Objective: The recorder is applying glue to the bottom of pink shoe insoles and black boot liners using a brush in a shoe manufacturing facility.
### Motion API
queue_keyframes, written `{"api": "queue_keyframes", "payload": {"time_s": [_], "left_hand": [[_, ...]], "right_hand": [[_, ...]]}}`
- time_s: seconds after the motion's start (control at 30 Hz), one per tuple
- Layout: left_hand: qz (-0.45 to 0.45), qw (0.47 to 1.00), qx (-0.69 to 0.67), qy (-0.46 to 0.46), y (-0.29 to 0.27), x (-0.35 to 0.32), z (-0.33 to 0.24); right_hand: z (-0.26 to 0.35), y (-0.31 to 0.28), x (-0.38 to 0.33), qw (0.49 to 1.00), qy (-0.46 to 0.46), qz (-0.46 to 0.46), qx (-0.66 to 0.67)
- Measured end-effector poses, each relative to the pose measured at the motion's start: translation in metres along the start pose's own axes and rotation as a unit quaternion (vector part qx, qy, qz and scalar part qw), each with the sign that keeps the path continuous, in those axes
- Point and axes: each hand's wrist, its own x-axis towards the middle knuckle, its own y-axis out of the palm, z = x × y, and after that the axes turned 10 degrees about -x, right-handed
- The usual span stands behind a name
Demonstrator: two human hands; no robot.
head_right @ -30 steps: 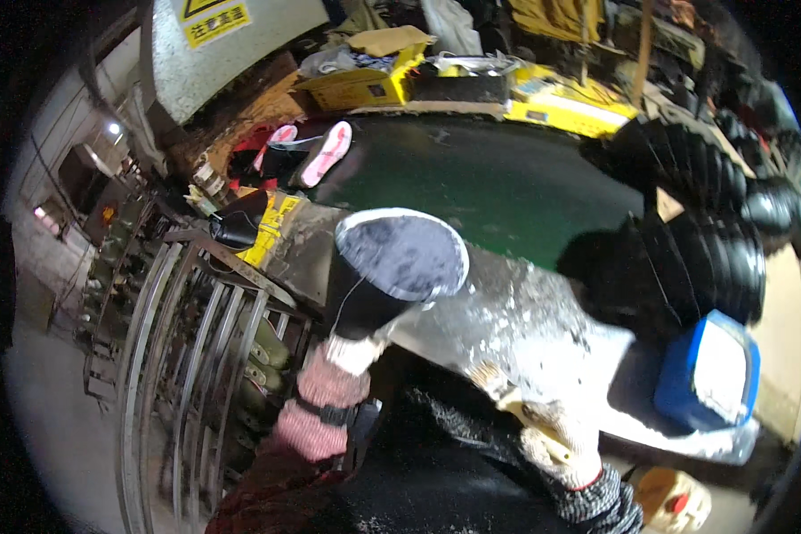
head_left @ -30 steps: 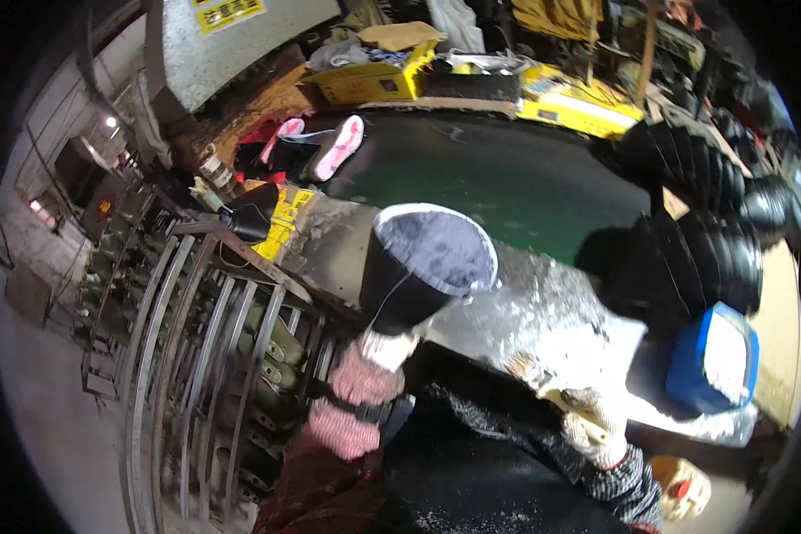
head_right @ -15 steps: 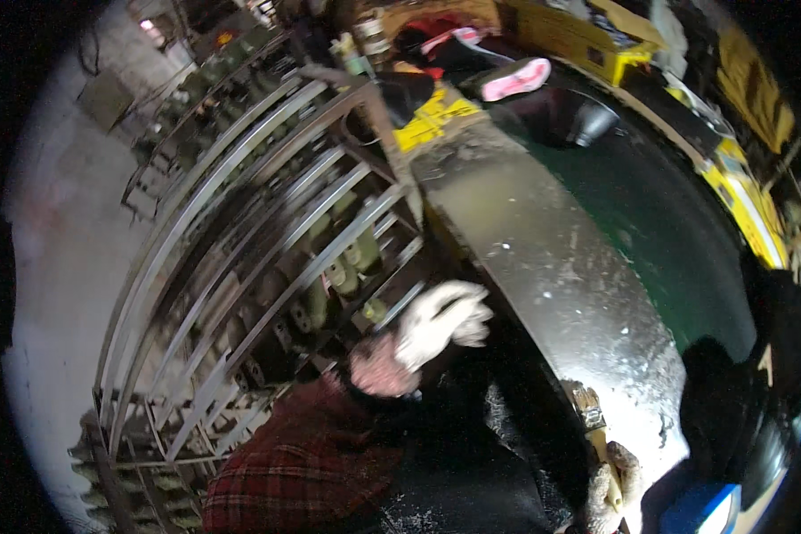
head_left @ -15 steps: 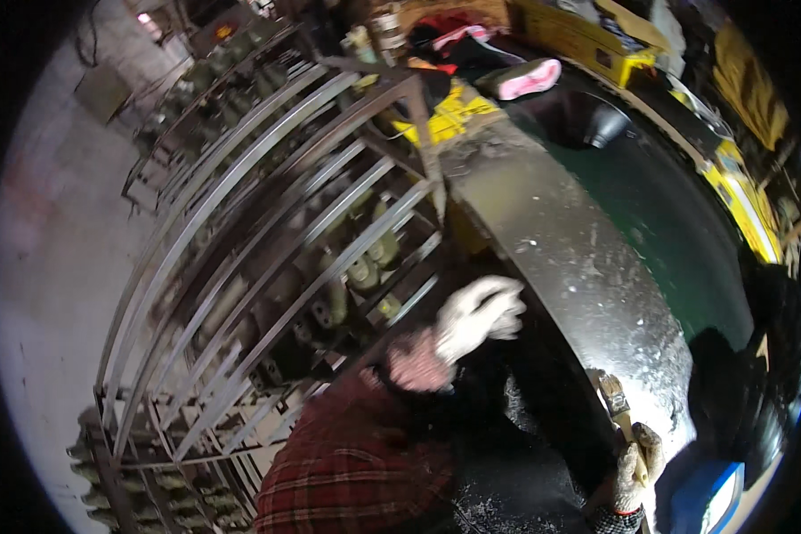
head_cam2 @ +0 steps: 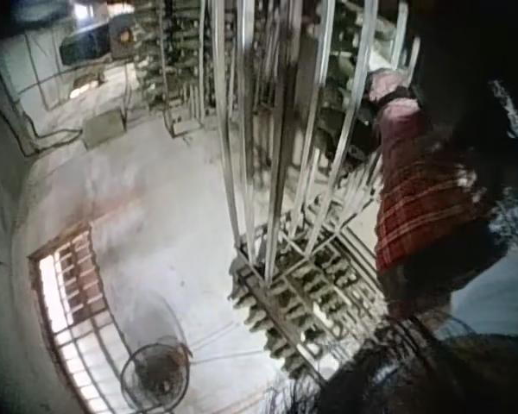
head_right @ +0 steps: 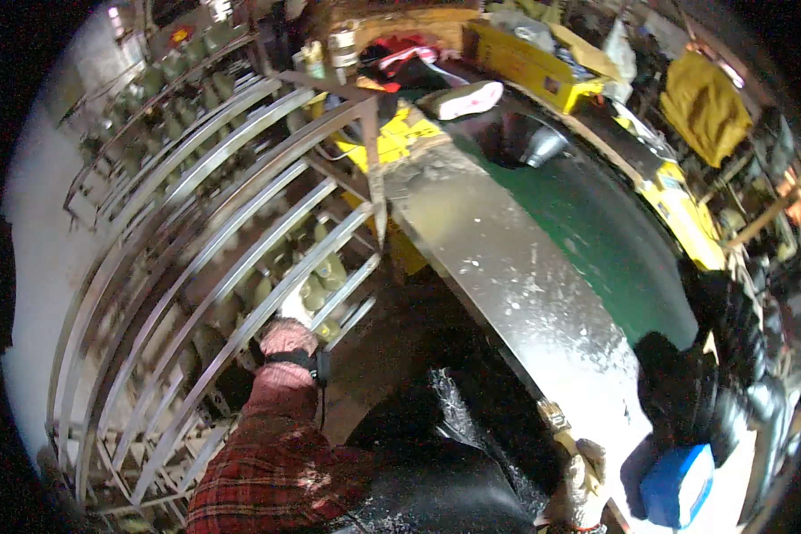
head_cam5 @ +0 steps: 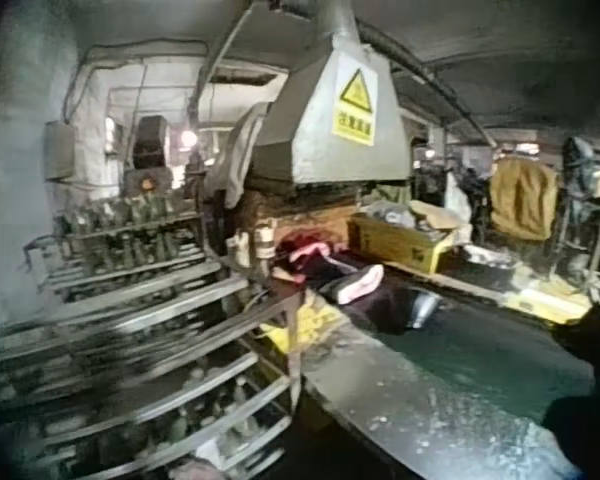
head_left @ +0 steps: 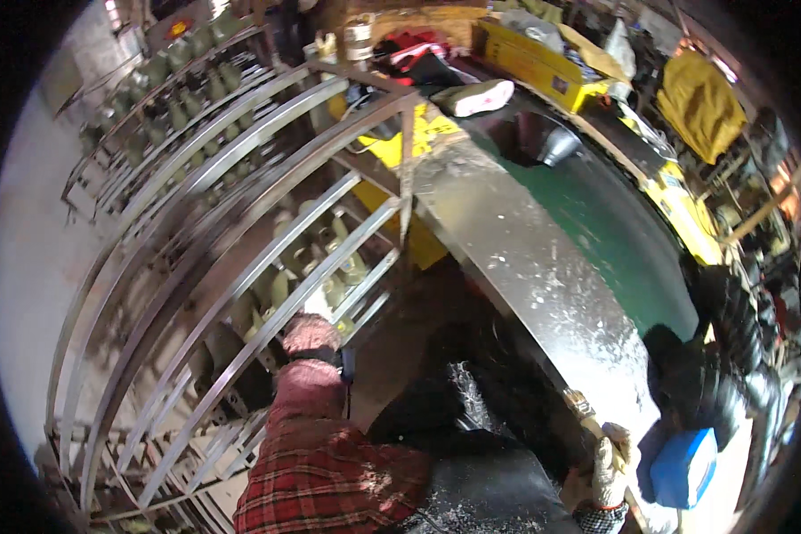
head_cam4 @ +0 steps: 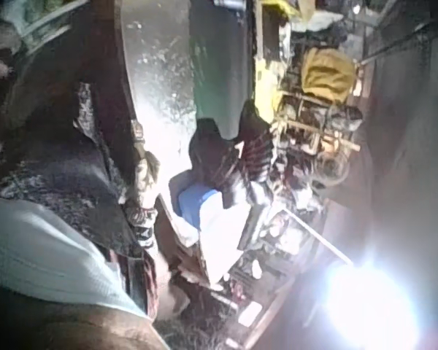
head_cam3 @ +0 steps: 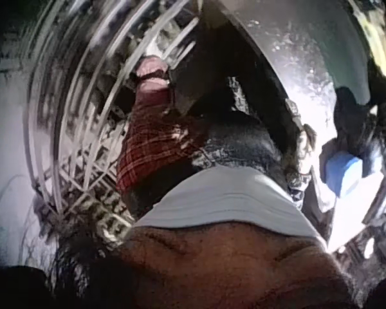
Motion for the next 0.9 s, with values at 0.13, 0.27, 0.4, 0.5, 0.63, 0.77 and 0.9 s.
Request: {"api": "queue_keyframes", "payload": {"time_s": [0.13,0.27,0.4,0.5,0.63,0.77,0.9], "left_hand": [[0.112,0.968,-0.188,-0.122,0.028,-0.078,-0.005],[0.223,0.965,0.138,0.009,0.097,-0.245,-0.027],[0.285,0.935,0.173,-0.121,0.123,-0.308,-0.021],[0.318,0.907,0.083,-0.265,0.143,-0.314,-0.003],[0.393,0.828,-0.002,-0.399,0.187,-0.313,0.019],[0.580,0.672,-0.032,-0.460,0.246,-0.314,0.079],[0.543,0.704,-0.034,-0.455,0.253,-0.334,0.139]], "right_hand": [[-0.012,0.004,-0.010,0.999,0.010,-0.047,0.019],[-0.027,0.003,-0.007,0.999,-0.036,-0.039,-0.002],[-0.009,-0.048,-0.006,0.995,-0.066,-0.076,-0.010],[-0.032,-0.122,-0.027,0.939,-0.115,-0.306,0.108],[-0.060,-0.226,-0.066,0.802,0.004,-0.591,-0.083],[-0.114,-0.271,-0.084,0.816,0.019,-0.496,-0.297],[-0.146,-0.286,-0.089,0.834,0.092,-0.426,-0.339]]}}
